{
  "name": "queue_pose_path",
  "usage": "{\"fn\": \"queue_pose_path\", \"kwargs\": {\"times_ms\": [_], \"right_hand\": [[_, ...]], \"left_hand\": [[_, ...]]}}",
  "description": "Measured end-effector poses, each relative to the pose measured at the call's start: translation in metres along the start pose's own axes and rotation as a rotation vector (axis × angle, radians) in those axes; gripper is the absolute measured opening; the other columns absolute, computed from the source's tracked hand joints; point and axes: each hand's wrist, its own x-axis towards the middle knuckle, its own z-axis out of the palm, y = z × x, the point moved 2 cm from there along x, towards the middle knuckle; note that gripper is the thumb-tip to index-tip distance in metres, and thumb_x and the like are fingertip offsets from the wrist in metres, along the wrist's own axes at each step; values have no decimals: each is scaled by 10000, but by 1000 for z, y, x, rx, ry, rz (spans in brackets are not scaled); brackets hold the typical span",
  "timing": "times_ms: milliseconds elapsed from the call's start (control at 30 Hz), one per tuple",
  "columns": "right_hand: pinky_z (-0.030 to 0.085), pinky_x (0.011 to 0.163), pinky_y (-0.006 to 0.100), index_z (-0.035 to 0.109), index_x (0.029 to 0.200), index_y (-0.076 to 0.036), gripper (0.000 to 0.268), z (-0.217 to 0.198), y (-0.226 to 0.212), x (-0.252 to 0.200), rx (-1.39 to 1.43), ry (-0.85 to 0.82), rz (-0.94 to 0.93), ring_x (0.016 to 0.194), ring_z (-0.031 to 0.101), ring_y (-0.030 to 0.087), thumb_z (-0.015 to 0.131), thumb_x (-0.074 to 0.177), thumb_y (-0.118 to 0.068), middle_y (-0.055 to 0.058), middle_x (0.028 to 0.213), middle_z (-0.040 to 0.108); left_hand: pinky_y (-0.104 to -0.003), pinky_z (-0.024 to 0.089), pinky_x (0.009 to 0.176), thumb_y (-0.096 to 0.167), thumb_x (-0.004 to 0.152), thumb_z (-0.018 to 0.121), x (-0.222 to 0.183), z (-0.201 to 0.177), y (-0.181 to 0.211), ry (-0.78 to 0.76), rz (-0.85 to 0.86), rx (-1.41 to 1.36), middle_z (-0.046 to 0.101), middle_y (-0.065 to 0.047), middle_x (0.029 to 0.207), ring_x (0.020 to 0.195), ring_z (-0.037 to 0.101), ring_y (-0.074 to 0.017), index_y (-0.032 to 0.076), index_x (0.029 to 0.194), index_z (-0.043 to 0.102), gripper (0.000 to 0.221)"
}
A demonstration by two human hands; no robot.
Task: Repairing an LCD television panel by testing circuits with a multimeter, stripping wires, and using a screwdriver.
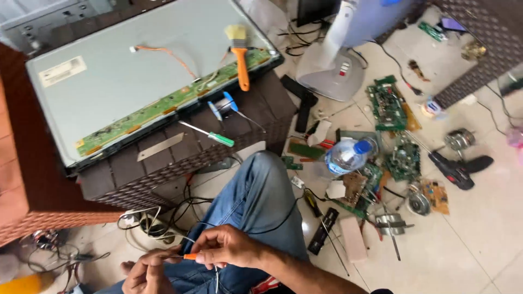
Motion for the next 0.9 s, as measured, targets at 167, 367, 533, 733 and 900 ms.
{"fn": "queue_pose_path", "kwargs": {"times_ms": [167, 367, 533, 733, 900], "right_hand": [[374, 535, 141, 688, 1150, -42, 220, -4, 0, -17, 33, -19, -49, 590, 499, 11, 711, 995, -198, -29, 759, 652], [378, 541, 149, 690, 1159, -41, 256, -12, 0, -29, 18, -55, -97, 604, 499, 7, 730, 991, -229, -39, 787, 671], [374, 557, 163, 701, 1164, -72, 239, -18, 2, -48, 52, -74, -172, 614, 498, 16, 743, 1002, -242, -49, 795, 685], [352, 582, 173, 699, 1231, -87, 250, -40, 8, -84, 87, -64, -240, 633, 492, 27, 727, 1027, -228, -47, 822, 694], [344, 603, 189, 689, 1260, -80, 286, -54, 3, -109, 26, 6, -271, 659, 501, 36, 719, 1028, -244, -43, 840, 677]], "left_hand": [[-198, 493, 891, 242, 1065, 494, -3, -9, -26, -116, -35, 187, 785, -114, 875, 656, 692, -117, 46, 819, 674, 362], [-222, 548, 871, 262, 1096, 400, -2, -9, -32, -251, 22, 121, 753, -116, 796, 699, 723, -175, 25, 874, 660, 416], [-591, 515, 1030, 75, 1069, 349, 57, -89, -189, -571, -707, -166, 632, -286, 1231, 1169, 624, -509, -51, 1306, 491, 304], [-565, 647, 982, 131, 882, 777, 71, -35, -228, -1147, 30, -400, 847, -161, 1012, 1110, 786, -373, 70, 1143, 647, 298], [-497, 688, 956, 155, 838, 784, 68, 33, -197, -1051, 75, -349, 811, -68, 796, 809, 857, -168, 128, 1067, 639, 272]]}}
